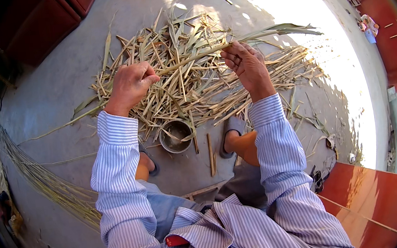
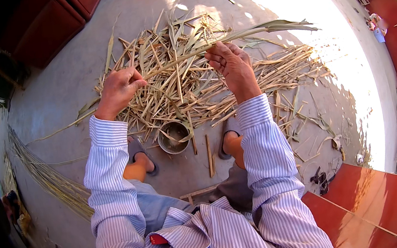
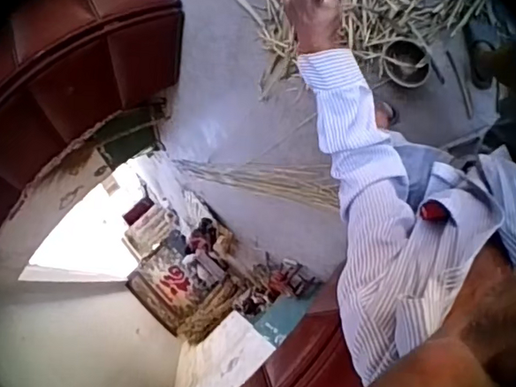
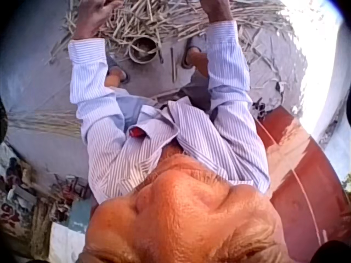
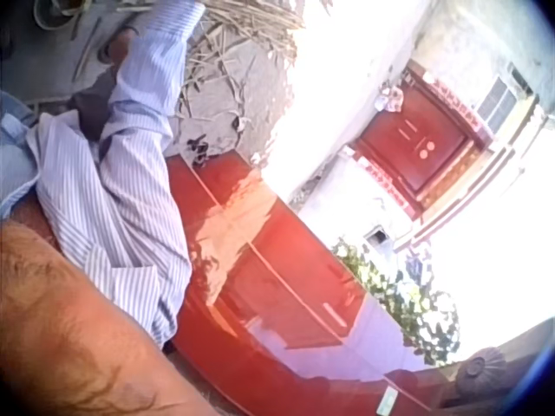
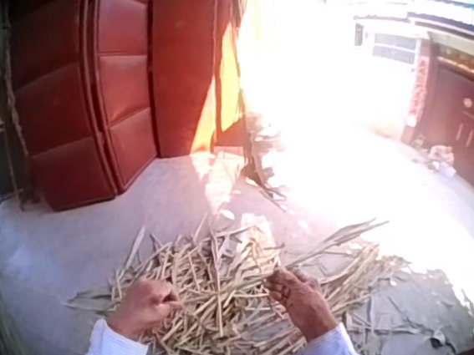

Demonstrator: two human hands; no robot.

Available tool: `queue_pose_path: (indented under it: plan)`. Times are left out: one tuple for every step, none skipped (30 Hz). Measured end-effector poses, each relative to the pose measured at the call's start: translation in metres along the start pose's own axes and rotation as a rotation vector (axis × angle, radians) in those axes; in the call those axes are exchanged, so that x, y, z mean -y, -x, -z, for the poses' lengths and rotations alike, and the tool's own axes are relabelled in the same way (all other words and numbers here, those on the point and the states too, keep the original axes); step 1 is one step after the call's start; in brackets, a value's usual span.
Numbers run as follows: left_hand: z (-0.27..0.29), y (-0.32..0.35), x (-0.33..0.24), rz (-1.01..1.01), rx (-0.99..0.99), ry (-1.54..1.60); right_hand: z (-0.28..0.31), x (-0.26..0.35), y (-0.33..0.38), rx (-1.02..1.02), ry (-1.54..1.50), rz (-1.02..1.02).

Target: The person sits on the ground and repeatedly picks up dried plant stalks, strips off the outer layers by hand, and discards the debris. The person handles the stalks one at a time, separating usable pieces from waste.

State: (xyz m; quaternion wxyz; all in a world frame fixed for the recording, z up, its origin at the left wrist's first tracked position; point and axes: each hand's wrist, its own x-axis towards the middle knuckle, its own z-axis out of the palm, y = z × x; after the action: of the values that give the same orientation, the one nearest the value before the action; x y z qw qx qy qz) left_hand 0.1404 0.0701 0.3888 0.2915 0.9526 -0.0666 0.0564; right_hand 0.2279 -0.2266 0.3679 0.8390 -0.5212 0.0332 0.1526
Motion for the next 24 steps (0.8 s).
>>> queue_pose_path:
  plan:
    - [-0.002, 0.001, 0.003, 0.027, 0.058, 0.024, 0.001, 0.001, 0.000, 0.014, 0.025, 0.045]
    - [-0.004, 0.005, 0.010, 0.071, 0.113, 0.038, 0.002, -0.001, -0.001, 0.042, 0.041, 0.079]
    - [-0.005, 0.009, 0.019, 0.121, 0.168, 0.045, 0.003, -0.004, -0.004, 0.076, 0.047, 0.110]
    - [-0.005, 0.012, 0.027, 0.069, 0.156, 0.079, 0.004, -0.005, -0.006, 0.026, 0.082, 0.134]
    - [-0.010, 0.011, 0.032, 0.024, 0.145, 0.106, 0.009, -0.006, -0.008, -0.018, 0.112, 0.151]
    - [-0.015, 0.005, 0.029, -0.004, 0.160, 0.140, 0.015, -0.004, -0.007, -0.054, 0.173, 0.170]
    - [-0.023, 0.000, 0.019, -0.012, 0.136, 0.213, 0.013, -0.003, -0.001, -0.056, 0.233, 0.202]
    - [-0.035, -0.002, 0.013, -0.066, 0.057, 0.351, 0.002, -0.005, 0.005, -0.027, 0.271, 0.215]
    - [-0.046, -0.006, -0.003, -0.057, 0.040, 0.426, -0.010, -0.008, 0.010, -0.049, 0.292, 0.196]
    - [-0.057, -0.009, -0.015, -0.151, -0.064, 0.282, -0.016, -0.013, 0.013, -0.048, 0.352, 0.177]
    - [-0.065, -0.010, -0.028, -0.223, -0.218, 0.211, -0.022, -0.018, 0.016, -0.050, 0.355, 0.162]
    - [-0.074, -0.011, -0.033, -0.230, -0.319, 0.250, -0.029, -0.022, 0.018, -0.047, 0.352, 0.155]
    - [-0.078, -0.011, -0.037, -0.186, -0.334, 0.296, -0.032, -0.024, 0.019, -0.058, 0.351, 0.156]
    - [-0.078, -0.010, -0.042, -0.107, -0.319, 0.413, -0.032, -0.022, 0.019, -0.045, 0.339, 0.173]
    - [-0.077, -0.010, -0.044, -0.031, -0.299, 0.530, -0.032, -0.021, 0.019, -0.037, 0.325, 0.190]
    - [-0.074, -0.010, -0.043, 0.007, -0.282, 0.579, -0.032, -0.021, 0.019, -0.033, 0.308, 0.209]
    - [-0.071, -0.013, -0.045, 0.034, -0.257, 0.639, -0.029, -0.019, 0.018, 0.003, 0.305, 0.218]
    - [-0.071, -0.019, -0.049, 0.048, -0.224, 0.712, -0.026, -0.018, 0.017, 0.025, 0.311, 0.237]
    - [-0.076, -0.022, -0.042, 0.055, -0.199, 0.785, -0.023, -0.017, 0.017, 0.043, 0.318, 0.255]
    - [-0.076, -0.023, -0.040, 0.099, -0.144, 0.808, -0.022, -0.015, 0.019, 0.090, 0.335, 0.241]
    - [-0.078, -0.022, -0.035, 0.112, -0.140, 0.887, -0.027, -0.016, 0.018, 0.139, 0.349, 0.223]
    - [-0.075, -0.023, -0.034, 0.116, -0.128, 0.853, -0.029, -0.013, 0.017, 0.168, 0.336, 0.195]
    - [-0.076, -0.022, -0.034, 0.163, -0.114, 0.917, -0.029, -0.012, 0.016, 0.198, 0.320, 0.162]
    - [-0.075, -0.023, -0.035, 0.158, -0.135, 0.956, -0.027, -0.012, 0.016, 0.235, 0.300, 0.186]
